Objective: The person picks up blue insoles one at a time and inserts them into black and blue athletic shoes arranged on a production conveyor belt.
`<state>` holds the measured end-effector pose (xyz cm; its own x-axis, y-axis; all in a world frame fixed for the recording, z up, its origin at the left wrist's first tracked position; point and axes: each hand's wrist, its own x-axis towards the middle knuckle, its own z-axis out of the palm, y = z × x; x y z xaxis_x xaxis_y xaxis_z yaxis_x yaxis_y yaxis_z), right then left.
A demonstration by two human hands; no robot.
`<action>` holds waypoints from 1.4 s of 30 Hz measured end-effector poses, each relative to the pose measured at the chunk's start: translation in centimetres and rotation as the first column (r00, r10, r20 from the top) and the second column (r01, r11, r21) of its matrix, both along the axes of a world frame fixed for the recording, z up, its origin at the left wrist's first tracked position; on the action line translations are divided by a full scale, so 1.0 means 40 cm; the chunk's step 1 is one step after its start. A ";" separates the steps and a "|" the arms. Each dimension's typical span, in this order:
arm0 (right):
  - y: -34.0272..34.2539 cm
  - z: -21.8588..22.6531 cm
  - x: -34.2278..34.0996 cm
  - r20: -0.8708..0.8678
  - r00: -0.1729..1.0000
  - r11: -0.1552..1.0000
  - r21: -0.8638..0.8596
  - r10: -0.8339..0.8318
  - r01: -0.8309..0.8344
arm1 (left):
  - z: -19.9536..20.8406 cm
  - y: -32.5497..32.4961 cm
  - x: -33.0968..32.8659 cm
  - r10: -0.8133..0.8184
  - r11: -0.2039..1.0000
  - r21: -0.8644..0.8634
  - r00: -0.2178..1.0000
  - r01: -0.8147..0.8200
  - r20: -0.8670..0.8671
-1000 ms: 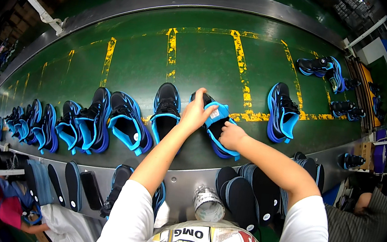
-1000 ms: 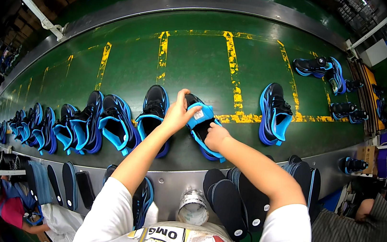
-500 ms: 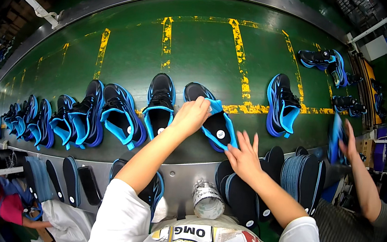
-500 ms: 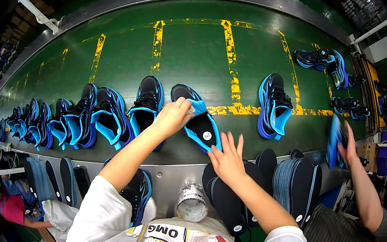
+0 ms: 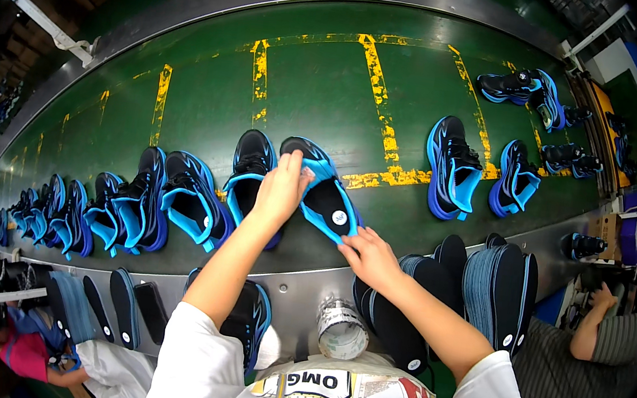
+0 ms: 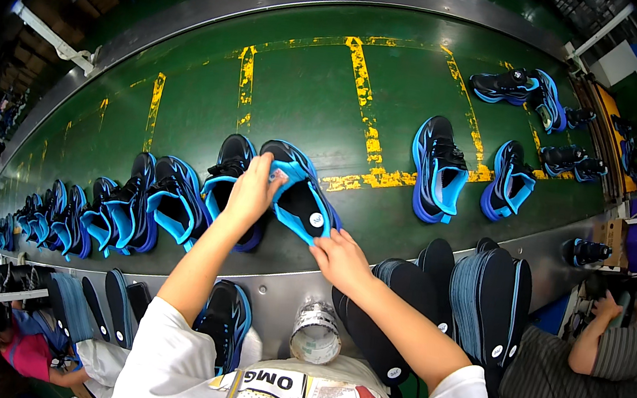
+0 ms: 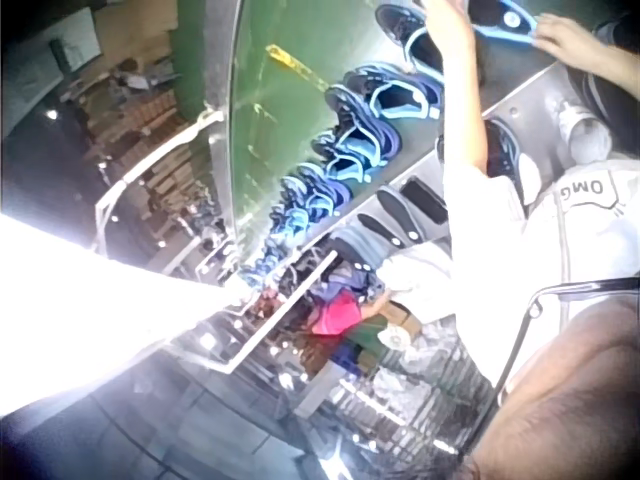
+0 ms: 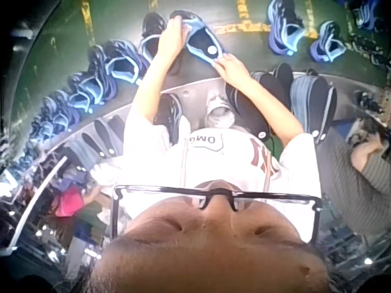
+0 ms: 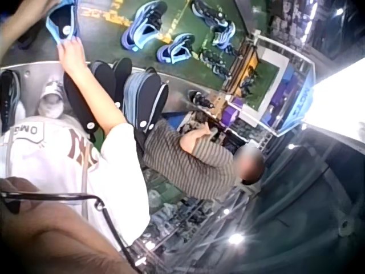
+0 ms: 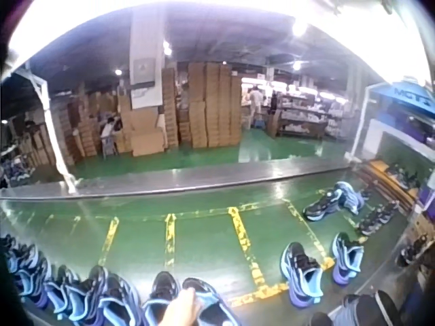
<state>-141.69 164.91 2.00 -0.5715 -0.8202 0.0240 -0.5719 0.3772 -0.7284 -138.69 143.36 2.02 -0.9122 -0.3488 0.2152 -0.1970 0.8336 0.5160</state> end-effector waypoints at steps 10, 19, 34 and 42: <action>0.062 0.080 0.029 -0.113 0.993 0.999 -0.040 -0.016 0.012 | 0.094 -0.118 -0.064 -0.101 0.995 0.020 0.987 0.099 0.128; 0.444 0.133 0.228 -0.169 0.962 0.937 0.244 -0.214 0.251 | 0.195 -0.018 -0.217 0.030 0.519 0.855 1.000 -0.012 -0.003; 0.517 0.133 0.243 0.173 0.897 0.907 0.192 -0.407 0.375 | -0.032 0.520 -0.512 -0.316 0.922 -0.125 0.898 0.367 0.305; 0.566 0.177 0.144 -0.092 0.898 0.902 0.015 -0.429 0.432 | 0.020 0.429 -0.551 -0.249 0.932 -0.208 0.941 0.297 0.231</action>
